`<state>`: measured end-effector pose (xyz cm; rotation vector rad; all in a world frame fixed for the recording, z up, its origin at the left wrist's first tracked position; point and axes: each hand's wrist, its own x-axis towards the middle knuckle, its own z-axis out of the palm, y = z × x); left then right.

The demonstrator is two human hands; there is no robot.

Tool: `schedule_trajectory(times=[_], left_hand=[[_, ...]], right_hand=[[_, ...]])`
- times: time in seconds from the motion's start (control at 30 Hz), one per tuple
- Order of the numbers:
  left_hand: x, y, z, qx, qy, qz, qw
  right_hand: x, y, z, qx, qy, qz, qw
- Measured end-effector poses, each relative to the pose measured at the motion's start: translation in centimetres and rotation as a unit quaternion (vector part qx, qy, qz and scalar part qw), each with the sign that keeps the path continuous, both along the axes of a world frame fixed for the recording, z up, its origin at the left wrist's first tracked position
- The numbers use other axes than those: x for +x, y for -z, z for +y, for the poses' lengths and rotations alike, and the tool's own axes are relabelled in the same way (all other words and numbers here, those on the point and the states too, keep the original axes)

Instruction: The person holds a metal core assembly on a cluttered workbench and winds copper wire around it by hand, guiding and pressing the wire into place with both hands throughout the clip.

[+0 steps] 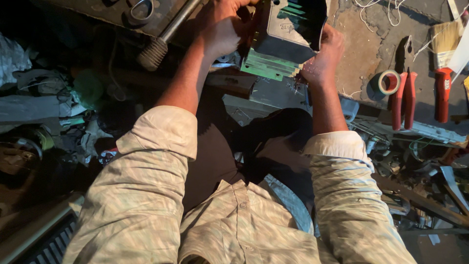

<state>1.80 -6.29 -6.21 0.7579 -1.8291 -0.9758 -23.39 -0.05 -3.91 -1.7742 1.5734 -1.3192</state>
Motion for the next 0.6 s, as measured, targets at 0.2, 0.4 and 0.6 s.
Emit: schedule_trajectory(times=[0.2, 0.4, 0.6], left_hand=[[0.1, -0.8, 0.2, 0.054, 0.011, 0.033, 0.998], [0.2, -0.6, 0.1, -0.011, -0.005, 0.044, 0.999], [-0.1, -0.1, -0.1, 0.047, -0.021, 0.007, 0.999]], right_hand=[[-0.3, 0.1, 0.0, -0.026, -0.014, 0.035, 0.999], [-0.5, 0.8, -0.4, -0.041, -0.022, 0.001, 0.999], [-0.7, 1.8, -0.9, 0.03, 0.014, -0.127, 0.991]])
